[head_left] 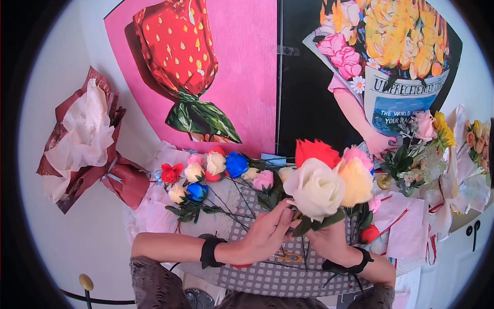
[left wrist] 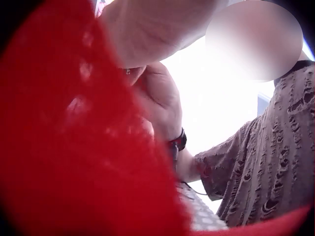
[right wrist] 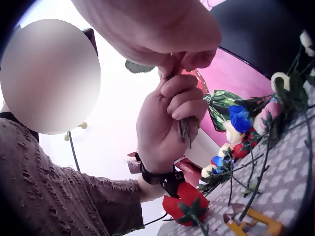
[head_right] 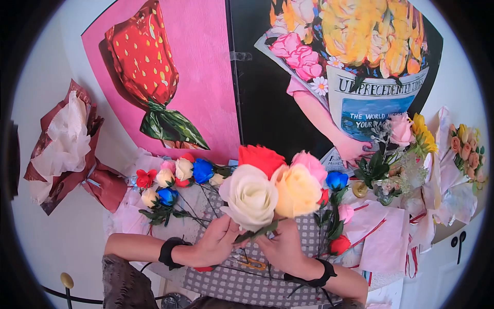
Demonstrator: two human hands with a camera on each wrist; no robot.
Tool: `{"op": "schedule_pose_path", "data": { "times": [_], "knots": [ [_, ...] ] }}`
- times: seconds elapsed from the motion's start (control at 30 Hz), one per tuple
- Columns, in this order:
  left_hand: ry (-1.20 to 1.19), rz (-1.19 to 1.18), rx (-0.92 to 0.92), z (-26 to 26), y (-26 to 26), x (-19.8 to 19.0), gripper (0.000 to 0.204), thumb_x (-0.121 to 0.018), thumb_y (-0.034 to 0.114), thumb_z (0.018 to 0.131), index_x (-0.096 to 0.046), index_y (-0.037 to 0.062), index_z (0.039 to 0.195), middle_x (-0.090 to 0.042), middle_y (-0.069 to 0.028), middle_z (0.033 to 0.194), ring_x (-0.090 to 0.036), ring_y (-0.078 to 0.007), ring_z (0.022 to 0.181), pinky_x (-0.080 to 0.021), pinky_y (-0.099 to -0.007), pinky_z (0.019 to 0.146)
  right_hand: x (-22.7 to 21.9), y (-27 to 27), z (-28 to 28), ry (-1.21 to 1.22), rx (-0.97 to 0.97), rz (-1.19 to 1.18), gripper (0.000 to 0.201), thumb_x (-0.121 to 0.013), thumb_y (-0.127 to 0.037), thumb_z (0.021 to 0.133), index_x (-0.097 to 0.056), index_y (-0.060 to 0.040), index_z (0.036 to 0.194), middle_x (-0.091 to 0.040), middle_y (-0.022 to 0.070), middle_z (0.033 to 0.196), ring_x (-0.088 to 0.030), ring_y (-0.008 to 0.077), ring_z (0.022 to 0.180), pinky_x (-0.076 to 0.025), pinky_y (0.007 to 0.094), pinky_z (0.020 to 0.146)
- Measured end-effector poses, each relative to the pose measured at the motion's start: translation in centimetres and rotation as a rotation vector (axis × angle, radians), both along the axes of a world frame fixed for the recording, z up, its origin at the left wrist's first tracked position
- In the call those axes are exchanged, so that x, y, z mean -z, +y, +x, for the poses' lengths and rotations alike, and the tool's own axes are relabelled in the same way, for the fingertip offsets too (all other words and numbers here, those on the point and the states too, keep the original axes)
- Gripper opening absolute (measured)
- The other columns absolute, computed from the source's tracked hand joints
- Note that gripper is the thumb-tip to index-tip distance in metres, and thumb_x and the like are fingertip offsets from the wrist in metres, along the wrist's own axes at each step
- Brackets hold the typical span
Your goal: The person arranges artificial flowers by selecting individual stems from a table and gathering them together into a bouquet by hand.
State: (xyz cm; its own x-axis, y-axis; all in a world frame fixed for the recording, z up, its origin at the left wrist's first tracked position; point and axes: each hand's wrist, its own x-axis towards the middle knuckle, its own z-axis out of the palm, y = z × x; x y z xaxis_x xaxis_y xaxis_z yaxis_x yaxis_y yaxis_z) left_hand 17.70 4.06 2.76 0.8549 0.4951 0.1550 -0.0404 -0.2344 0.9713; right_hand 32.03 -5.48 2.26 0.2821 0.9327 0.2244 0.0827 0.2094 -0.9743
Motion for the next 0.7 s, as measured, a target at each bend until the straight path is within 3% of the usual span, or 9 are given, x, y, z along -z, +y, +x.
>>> {"op": "schedule_pose_path", "data": {
  "times": [0.07, 0.17, 0.23, 0.3, 0.33, 0.47, 0.57, 0.63, 0.7],
  "knots": [
    [-0.013, -0.135, -0.048, 0.0, -0.6, -0.3, 0.042, -0.029, 0.03, 0.105, -0.038, 0.0019, 0.136, -0.061, -0.0051, 0.081, -0.056, -0.0107, 0.063, -0.048, -0.0281, 0.056, -0.3, 0.2, 0.0, 0.074, -0.019, -0.052, 0.02, -0.072, -0.003, 0.079, -0.067, -0.0029, 0.099, -0.064, 0.0087, 0.096, -0.065, 0.0161, 0.084, -0.051, 0.0277, 0.069],
    [-0.072, -0.191, -0.076, -0.6, -1.6, -1.4, 0.047, -0.027, 0.035, 0.105, -0.038, 0.0025, 0.136, -0.053, -0.0021, 0.076, -0.048, -0.0089, 0.064, -0.043, -0.0251, 0.059, -0.9, 0.2, -0.8, -0.055, 0.25, 0.165, 0.033, -0.075, -0.008, 0.079, -0.053, 0.0007, 0.101, -0.058, 0.0048, 0.084, -0.05, 0.01, 0.062, -0.042, 0.024, 0.055],
    [-0.024, -0.251, -0.09, -1.9, -2.0, -2.9, 0.049, -0.026, 0.038, 0.105, -0.038, 0.004, 0.138, -0.048, -0.0002, 0.075, -0.043, -0.0079, 0.066, -0.039, -0.0228, 0.062, -1.6, -0.2, -1.1, -0.026, 0.217, 0.193, 0.037, -0.076, -0.008, 0.079, -0.046, -0.0015, 0.099, -0.057, 0.0084, 0.092, -0.052, 0.0092, 0.067, -0.043, 0.0233, 0.057],
    [-0.024, -0.303, -0.154, -3.1, -2.7, -3.3, 0.048, -0.026, 0.038, 0.105, -0.039, 0.0046, 0.138, -0.049, 0.0005, 0.076, -0.043, -0.0072, 0.067, -0.04, -0.0219, 0.063, -1.3, -0.9, -0.8, -0.256, 0.218, 0.277, 0.034, -0.078, -0.007, 0.076, -0.047, -0.004, 0.09, -0.054, 0.0131, 0.099, -0.054, 0.0132, 0.076, -0.044, 0.0256, 0.06],
    [-0.021, -0.3, -0.161, -3.8, -3.0, -3.2, 0.048, -0.027, 0.037, 0.105, -0.041, 0.0045, 0.137, -0.05, 0.0004, 0.077, -0.045, -0.007, 0.068, -0.04, -0.0219, 0.063, -1.5, -1.3, -0.6, -0.51, 0.232, 0.365, 0.031, -0.078, -0.004, 0.074, -0.053, -0.0029, 0.092, -0.053, 0.0164, 0.103, -0.055, 0.0207, 0.082, -0.047, 0.0303, 0.064],
    [-0.043, -0.213, -0.295, -4.6, -5.1, -0.9, 0.042, -0.035, 0.03, 0.105, -0.045, 0.0034, 0.136, -0.056, -0.0017, 0.082, -0.049, -0.0066, 0.072, -0.044, -0.0229, 0.066, -3.6, -3.0, -2.7, -0.786, 0.144, 0.362, 0.036, -0.076, -0.006, 0.074, -0.061, -0.0001, 0.107, -0.055, 0.0182, 0.107, -0.056, 0.0327, 0.095, -0.048, 0.0381, 0.078],
    [0.072, -0.052, -0.405, -4.6, -6.6, 1.6, 0.039, -0.044, 0.017, 0.102, -0.045, 0.0011, 0.137, -0.059, -0.0091, 0.082, -0.053, -0.0079, 0.072, -0.046, -0.0245, 0.066, -2.4, -3.2, -3.5, -0.769, 0.193, 0.385, 0.035, -0.076, -0.008, 0.075, -0.061, 0.0004, 0.105, -0.055, 0.0192, 0.109, -0.055, 0.0366, 0.102, -0.047, 0.0411, 0.082],
    [-0.096, 0.216, -0.487, -3.7, -7.9, 2.9, 0.039, -0.048, 0.009, 0.098, -0.045, -0.0014, 0.136, -0.059, -0.0151, 0.081, -0.057, -0.0108, 0.073, -0.046, -0.0263, 0.064, -1.0, -4.1, -3.3, -0.798, 0.185, 0.362, 0.038, -0.076, -0.008, 0.073, -0.06, 0.0004, 0.106, -0.055, 0.0201, 0.113, -0.054, 0.037, 0.105, -0.046, 0.0419, 0.086],
    [-0.164, 0.275, -0.5, -2.9, -8.7, 3.0, 0.039, -0.052, 0.003, 0.095, -0.047, -0.0038, 0.133, -0.06, -0.0179, 0.084, -0.06, -0.0167, 0.072, -0.048, -0.0286, 0.065, -0.3, -5.3, -3.6, -0.473, 0.158, 0.218, 0.042, -0.077, -0.008, 0.072, -0.058, 0.0004, 0.109, -0.055, 0.0189, 0.114, -0.055, 0.0338, 0.104, -0.046, 0.0407, 0.087]
  ]
}}
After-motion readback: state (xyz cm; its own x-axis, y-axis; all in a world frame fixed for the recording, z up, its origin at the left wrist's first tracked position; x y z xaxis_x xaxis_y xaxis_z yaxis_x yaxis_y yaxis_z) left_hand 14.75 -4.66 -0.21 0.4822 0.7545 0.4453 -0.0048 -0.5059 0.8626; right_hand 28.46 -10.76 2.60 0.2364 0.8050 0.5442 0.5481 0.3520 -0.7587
